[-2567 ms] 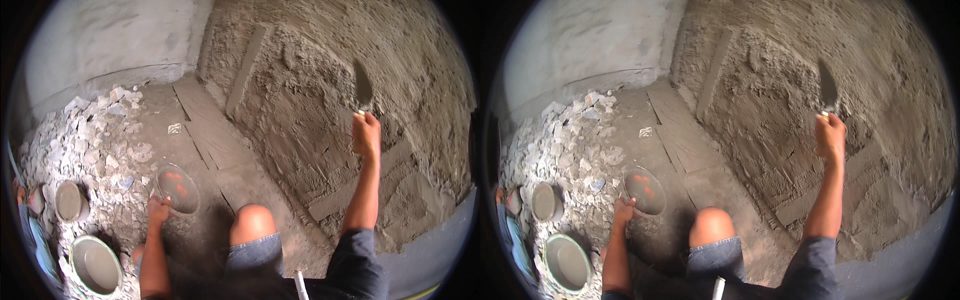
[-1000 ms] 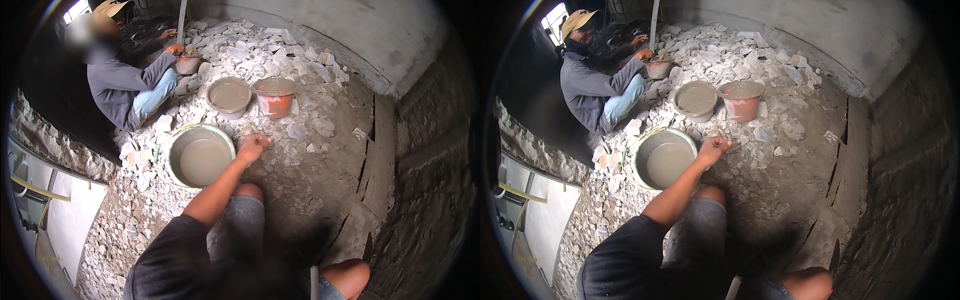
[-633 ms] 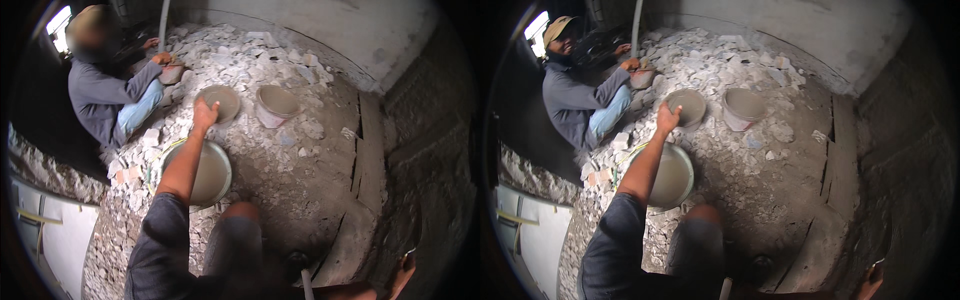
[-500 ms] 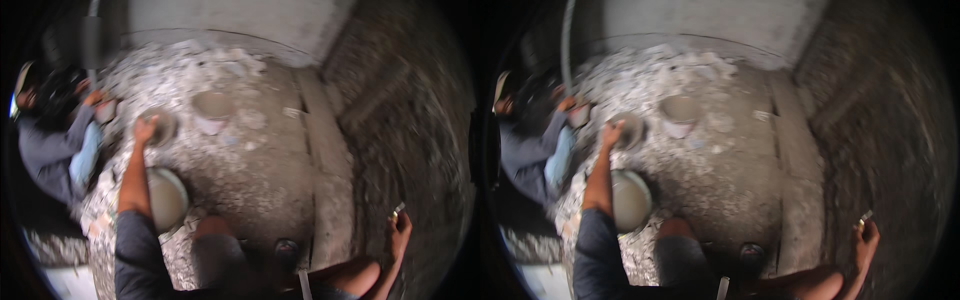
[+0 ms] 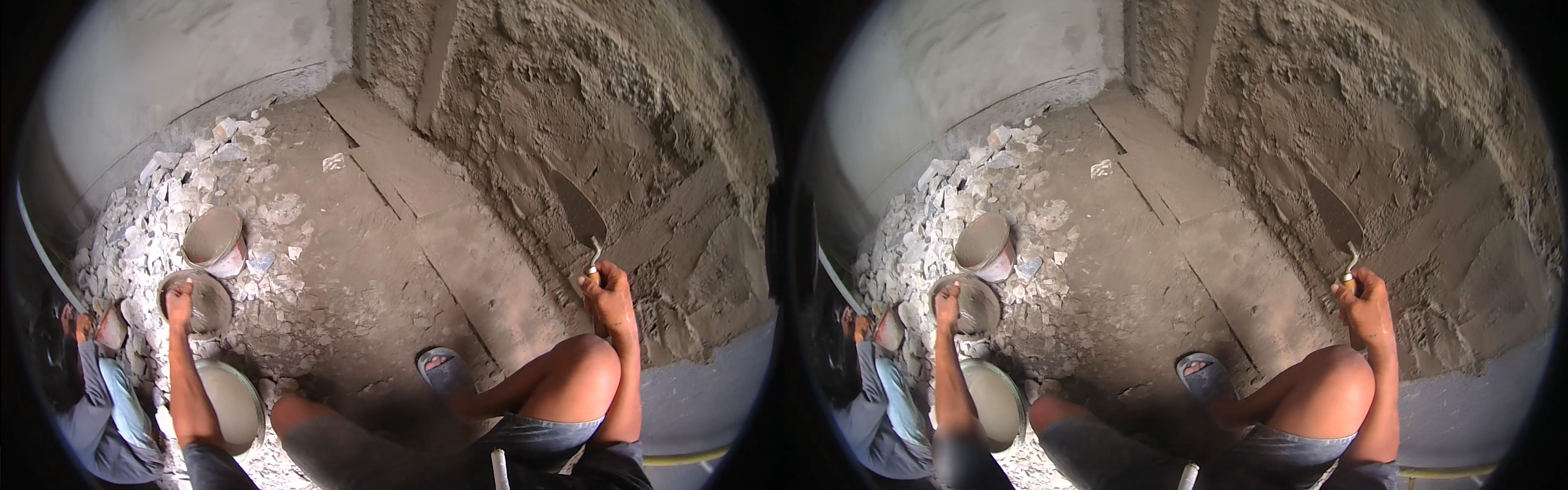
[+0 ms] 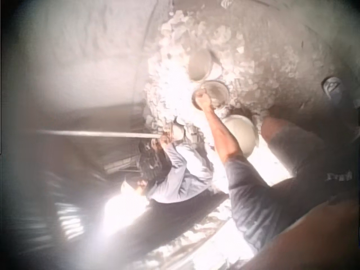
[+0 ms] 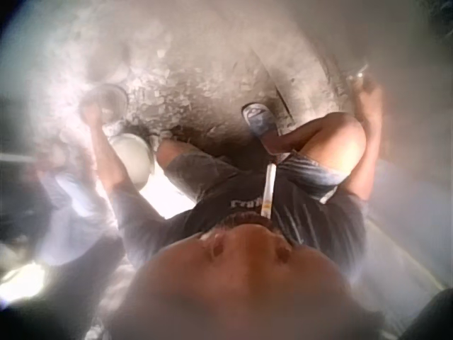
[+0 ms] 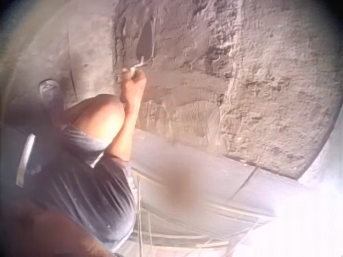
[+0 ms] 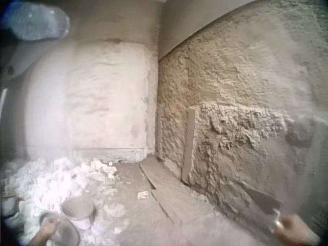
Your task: The person applies cement to a wall using a trowel, taking mortar from a small bucket and spreading it onto the surface.
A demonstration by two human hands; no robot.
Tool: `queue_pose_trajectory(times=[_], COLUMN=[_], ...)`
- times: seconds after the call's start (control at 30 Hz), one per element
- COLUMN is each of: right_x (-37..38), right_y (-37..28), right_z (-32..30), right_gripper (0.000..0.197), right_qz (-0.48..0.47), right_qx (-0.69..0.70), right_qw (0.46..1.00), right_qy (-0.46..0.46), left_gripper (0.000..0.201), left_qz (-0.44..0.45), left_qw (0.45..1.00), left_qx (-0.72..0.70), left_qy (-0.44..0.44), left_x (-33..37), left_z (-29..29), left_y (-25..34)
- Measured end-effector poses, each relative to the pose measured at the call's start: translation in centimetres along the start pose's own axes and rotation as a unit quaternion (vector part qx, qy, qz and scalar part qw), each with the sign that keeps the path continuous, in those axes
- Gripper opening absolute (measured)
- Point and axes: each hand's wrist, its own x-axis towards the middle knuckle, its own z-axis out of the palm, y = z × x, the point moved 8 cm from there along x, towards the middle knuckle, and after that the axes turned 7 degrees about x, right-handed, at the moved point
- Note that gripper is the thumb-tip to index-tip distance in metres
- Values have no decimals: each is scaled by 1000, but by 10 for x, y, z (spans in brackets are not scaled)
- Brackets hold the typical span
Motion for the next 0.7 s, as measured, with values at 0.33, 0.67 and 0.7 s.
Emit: queue_pose_trajectory(times=[0.33,0.67,0.7], right_x=[-1,-8,-4], right_y=[2,1,6], right_z=[22,64,52], right_gripper=[18,13,9], right_qz=[19,112,81], right_qx=[0,261,334], right_qw=[1000,955,935], right_qy=[-4,-86,-85], left_gripper=[38,36,36], left_qz=[-127,-239,-230], left_qw=[925,745,731], left_qx=[-267,-454,-459], left_qy=[-239,-427,-450], left_x=[-100,-288,-297], left_z=[13,163,174], left_y=[177,222,231])
